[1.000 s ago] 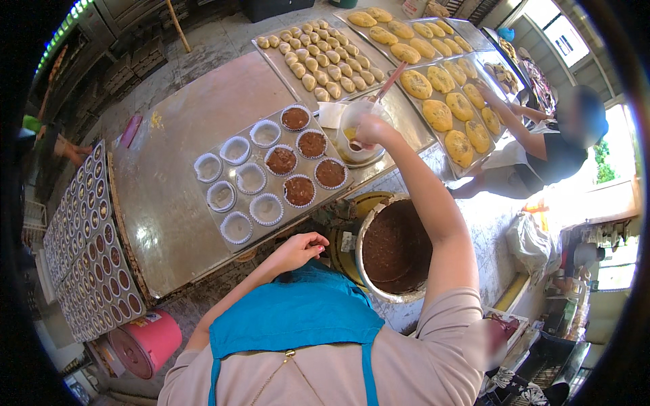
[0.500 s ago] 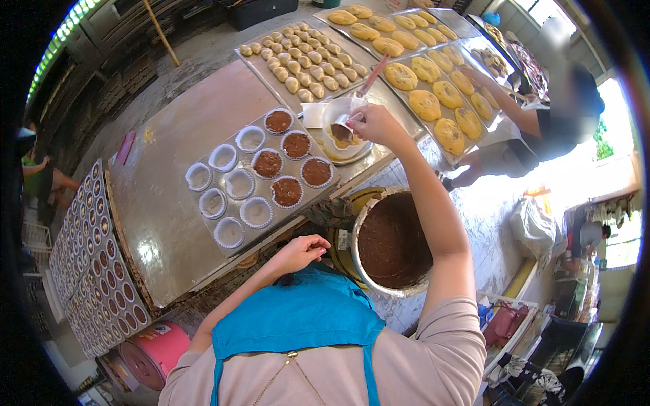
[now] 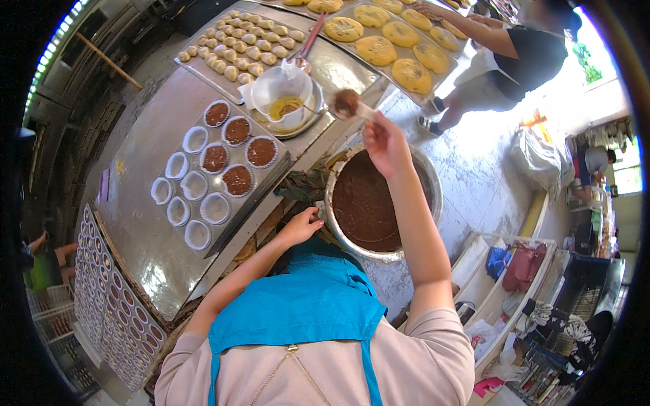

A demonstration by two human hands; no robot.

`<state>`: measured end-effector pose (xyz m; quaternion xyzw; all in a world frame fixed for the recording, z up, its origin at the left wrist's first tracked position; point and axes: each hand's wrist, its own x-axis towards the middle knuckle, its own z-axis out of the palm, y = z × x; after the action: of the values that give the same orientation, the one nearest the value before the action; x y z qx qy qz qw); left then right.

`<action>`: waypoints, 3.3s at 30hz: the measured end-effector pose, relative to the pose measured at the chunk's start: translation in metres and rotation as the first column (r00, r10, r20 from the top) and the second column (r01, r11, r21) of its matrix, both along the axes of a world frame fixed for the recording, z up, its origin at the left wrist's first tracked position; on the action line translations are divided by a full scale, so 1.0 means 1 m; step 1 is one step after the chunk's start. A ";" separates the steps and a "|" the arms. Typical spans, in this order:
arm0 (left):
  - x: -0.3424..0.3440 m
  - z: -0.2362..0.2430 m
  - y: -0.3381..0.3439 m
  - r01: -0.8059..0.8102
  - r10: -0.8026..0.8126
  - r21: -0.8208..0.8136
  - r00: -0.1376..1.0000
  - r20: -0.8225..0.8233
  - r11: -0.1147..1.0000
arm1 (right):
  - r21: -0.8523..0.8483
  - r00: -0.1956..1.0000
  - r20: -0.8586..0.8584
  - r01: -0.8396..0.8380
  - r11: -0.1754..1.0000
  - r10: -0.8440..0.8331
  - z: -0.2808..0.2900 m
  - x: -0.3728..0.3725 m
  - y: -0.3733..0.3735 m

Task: The person scoops a brown batter from a large bowl and fills white paper cupcake liners arranged on a metal tray. The person repeats this action across multiple liners, moving the filled tray aside and bringing a new tray into position.

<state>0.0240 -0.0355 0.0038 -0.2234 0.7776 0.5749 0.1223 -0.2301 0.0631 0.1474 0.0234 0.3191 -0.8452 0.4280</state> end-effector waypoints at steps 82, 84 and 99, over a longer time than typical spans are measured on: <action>0.111 0.110 -0.077 -0.243 0.366 0.498 0.916 -0.164 0.832 | 0.407 -0.027 -0.913 -0.026 0.913 0.406 0.032 0.152 -0.258; 0.115 0.112 -0.082 -0.262 0.382 0.496 0.911 -0.155 0.828 | 0.320 -0.146 -0.938 -0.008 0.947 0.315 0.030 0.155 -0.261; 0.112 0.125 -0.090 -0.211 0.294 0.443 0.947 -0.128 0.871 | 0.101 -0.405 -0.907 0.065 0.993 0.118 0.020 0.167 -0.249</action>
<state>0.1357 -0.1254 0.1290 -0.2354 0.6061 0.7596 0.0162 -0.0630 -0.1859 0.1676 -0.6799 0.5785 -0.4504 -0.0154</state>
